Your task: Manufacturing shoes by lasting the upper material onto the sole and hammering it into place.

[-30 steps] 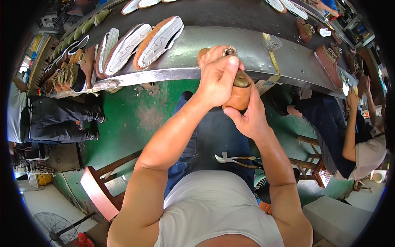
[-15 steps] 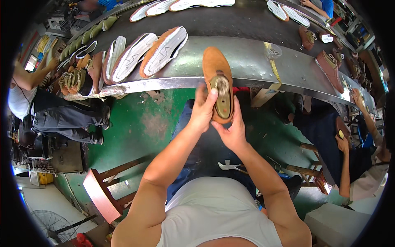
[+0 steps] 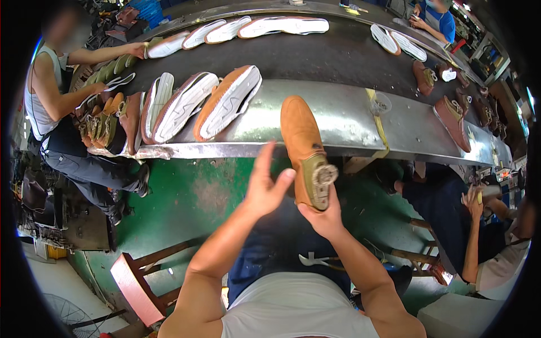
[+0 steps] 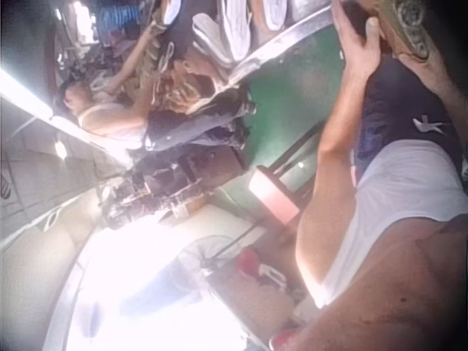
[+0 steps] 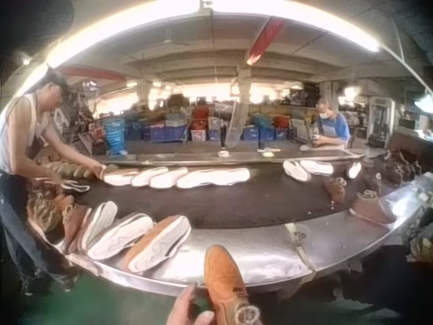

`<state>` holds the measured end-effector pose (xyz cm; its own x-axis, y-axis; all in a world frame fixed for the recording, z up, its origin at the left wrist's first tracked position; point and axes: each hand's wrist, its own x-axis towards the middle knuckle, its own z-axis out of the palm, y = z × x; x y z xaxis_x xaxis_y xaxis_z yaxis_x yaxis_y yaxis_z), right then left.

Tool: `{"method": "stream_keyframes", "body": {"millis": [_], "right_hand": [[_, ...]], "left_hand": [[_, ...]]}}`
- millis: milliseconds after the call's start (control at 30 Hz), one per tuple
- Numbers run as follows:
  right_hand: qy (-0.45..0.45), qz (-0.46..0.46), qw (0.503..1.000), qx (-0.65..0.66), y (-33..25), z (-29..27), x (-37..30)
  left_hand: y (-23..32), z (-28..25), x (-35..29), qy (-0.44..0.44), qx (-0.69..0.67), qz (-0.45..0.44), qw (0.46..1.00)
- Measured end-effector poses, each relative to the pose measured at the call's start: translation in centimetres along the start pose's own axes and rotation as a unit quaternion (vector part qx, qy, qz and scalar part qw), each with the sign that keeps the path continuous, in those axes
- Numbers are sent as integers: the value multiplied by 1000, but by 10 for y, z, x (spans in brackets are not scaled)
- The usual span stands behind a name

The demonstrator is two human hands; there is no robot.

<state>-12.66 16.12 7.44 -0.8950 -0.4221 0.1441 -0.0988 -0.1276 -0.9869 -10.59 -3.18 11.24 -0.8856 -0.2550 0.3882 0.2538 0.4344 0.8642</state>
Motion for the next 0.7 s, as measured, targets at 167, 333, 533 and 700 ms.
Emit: {"method": "stream_keyframes", "body": {"millis": [167, 333, 533, 700], "right_hand": [[40, 80, 989, 118, -72, -6, 91], [94, -14, 991, -95, -84, -43, 276], [-16, -40, 971, -237, -59, -28, 131], [-240, 1, 870, -432, -24, -81, -59]], "left_hand": [[7, -106, 82, 202, 443, 117, 866], [-9, -154, 147, 8, 320, -197, 927], [-16, -159, 86, 27, 211, -125, 969], [19, -116, -54, -37, 46, -131, 990]]}}
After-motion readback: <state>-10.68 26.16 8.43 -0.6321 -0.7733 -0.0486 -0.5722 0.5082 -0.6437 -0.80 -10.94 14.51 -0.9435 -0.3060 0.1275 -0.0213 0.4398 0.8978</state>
